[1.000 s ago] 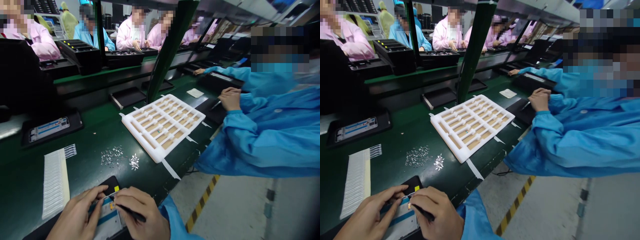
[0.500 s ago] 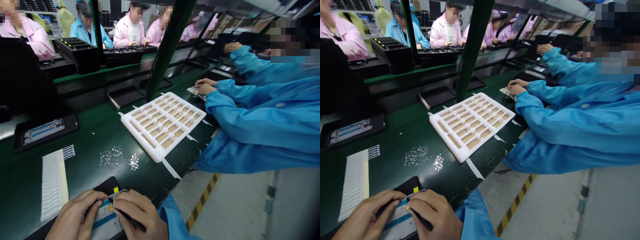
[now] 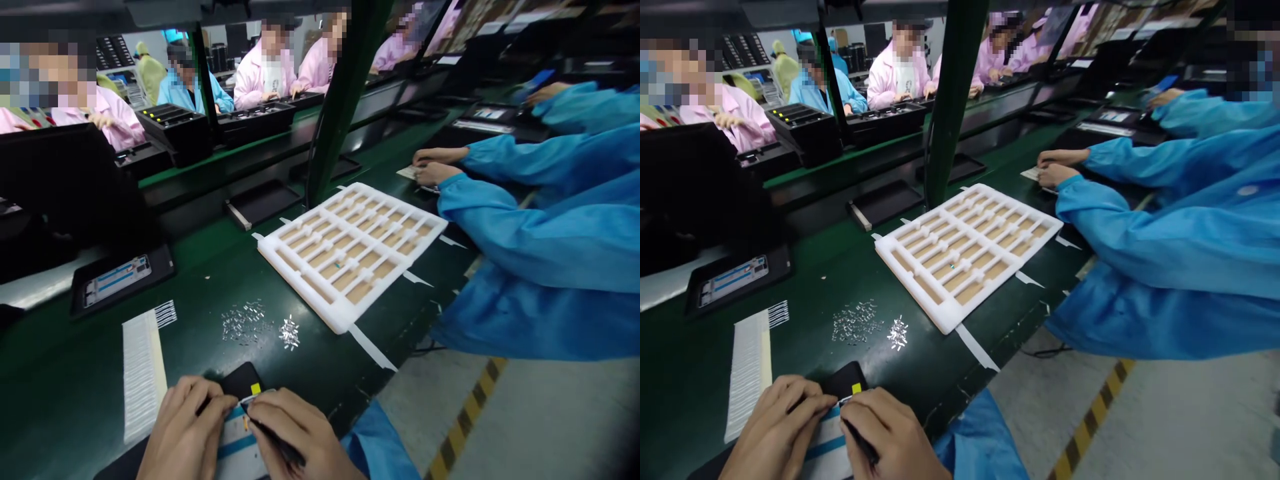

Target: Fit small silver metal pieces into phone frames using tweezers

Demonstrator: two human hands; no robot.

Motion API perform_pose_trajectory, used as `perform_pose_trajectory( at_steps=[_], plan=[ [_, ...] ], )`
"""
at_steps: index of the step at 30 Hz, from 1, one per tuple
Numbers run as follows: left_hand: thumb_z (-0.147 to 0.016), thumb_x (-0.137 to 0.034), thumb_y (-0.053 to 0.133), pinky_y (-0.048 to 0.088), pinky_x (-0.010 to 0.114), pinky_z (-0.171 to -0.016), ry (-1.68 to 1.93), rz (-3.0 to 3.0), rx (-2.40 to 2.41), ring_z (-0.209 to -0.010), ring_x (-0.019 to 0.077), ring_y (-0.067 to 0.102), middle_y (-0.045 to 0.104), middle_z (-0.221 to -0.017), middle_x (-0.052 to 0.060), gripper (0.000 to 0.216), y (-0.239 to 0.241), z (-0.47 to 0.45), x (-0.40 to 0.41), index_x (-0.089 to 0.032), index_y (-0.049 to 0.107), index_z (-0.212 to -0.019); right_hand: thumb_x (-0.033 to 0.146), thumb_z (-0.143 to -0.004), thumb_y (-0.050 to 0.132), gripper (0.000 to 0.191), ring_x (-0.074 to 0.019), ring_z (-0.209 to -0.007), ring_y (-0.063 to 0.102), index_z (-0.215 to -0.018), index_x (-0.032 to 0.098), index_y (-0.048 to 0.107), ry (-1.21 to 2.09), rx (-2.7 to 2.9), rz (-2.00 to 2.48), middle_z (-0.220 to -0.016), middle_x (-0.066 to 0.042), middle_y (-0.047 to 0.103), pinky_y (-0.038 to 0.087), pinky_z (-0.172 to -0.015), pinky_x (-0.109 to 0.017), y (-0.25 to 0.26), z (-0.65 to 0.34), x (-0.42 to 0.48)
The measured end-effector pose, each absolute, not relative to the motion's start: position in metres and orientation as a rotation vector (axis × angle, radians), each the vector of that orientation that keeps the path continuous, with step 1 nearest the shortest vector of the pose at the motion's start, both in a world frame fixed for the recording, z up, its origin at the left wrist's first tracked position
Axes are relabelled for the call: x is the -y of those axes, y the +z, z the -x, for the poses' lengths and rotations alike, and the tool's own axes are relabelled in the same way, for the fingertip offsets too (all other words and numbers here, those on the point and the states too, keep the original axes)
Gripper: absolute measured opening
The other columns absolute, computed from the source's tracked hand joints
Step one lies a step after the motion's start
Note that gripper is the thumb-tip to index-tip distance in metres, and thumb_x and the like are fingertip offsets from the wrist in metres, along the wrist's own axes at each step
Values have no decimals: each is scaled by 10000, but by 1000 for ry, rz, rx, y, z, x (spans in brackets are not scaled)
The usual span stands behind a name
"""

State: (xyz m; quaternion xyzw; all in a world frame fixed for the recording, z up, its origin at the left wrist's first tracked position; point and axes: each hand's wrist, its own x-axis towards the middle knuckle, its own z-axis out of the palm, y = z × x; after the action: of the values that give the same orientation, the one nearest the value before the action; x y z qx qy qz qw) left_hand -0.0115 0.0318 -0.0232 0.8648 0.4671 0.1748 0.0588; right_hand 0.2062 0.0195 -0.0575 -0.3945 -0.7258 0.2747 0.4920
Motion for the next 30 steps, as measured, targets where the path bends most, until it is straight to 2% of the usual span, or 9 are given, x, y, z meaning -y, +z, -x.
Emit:
perform_pose_trajectory(
  at_steps=[3, 5, 8, 13, 17, 23, 27, 30],
  plan=[
    [-1109, -405, 492, 619, 255, -840, 408, -2598, -1547, -990, 184, 745, 785, -1071, 27, 315, -24, 37, -46, -319, 771, -1225, 47, -980, 646, 248, -201, -878, 793, -1125, 212, 760, 693, 1744, 977, -1008, -68, 814, 663, -868, -263, -57, -207, -19],
    [-1114, -531, 428, 617, 340, -915, 390, -2600, -1754, -1055, 235, 732, 778, -1137, 59, 429, -26, 63, -65, -304, 770, -1240, 57, -970, 678, 243, -195, -907, 805, -1127, 219, 768, 778, 1706, 985, -1027, -64, 818, 662, -890, -247, -57, -209, -18],
    [-1105, -606, 346, 609, 460, -878, 384, -2596, -1987, -1025, 321, 712, 768, -1144, 137, 597, -34, 100, -96, -213, 787, -1191, 80, -959, 709, 210, -192, -922, 816, -1109, 214, 771, 879, 1597, 989, -1045, -70, 817, 668, -882, -227, -57, -214, -19],
    [-1131, -482, 316, 628, 433, -893, 271, -2707, -2045, -1085, 316, 732, 761, -1216, 164, 559, -46, 118, -116, -152, 763, -1186, 72, -946, 705, 221, -204, -892, 819, -1100, 211, 779, 863, 1525, 979, -1013, -74, 820, 680, -829, -236, -55, -221, -22],
    [-1140, -370, 304, 626, 477, -907, 132, -2867, -1996, -1068, 341, 757, 774, -1192, 199, 508, -46, 111, -112, -111, 737, -1197, 67, -942, 707, 224, -204, -843, 817, -1100, 206, 782, 862, 1534, 964, -1000, -80, 823, 682, -762, -228, -54, -223, -23],
    [-1135, -326, 302, 634, 451, -713, 52, -2995, -1969, -930, 358, 783, 780, -1043, 214, 475, -42, 114, -112, -110, 720, -1068, 77, -961, 691, 209, -200, -874, 817, -1095, 208, 784, 902, 1539, 999, -1013, -78, 819, 676, -806, -228, -50, -227, -20],
    [-1132, -310, 269, 645, 480, -718, 107, -3022, -1943, -931, 377, 787, 773, -1024, 237, 496, -44, 114, -112, -93, 708, -1054, 99, -964, 702, 170, -197, -886, 813, -1062, 212, 783, 878, 1504, 1015, -993, -64, 818, 663, -826, -233, -47, -229, -20],
    [-1131, -336, 263, 640, 462, -658, 193, -3002, -1921, -861, 366, 787, 769, -981, 229, 513, -41, 111, -112, -96, 704, -1027, 108, -970, 701, 174, -196, -880, 806, -1078, 214, 786, 856, 1501, 1019, -993, -61, 816, 652, -810, -240, -47, -232, -20]
  ],
)
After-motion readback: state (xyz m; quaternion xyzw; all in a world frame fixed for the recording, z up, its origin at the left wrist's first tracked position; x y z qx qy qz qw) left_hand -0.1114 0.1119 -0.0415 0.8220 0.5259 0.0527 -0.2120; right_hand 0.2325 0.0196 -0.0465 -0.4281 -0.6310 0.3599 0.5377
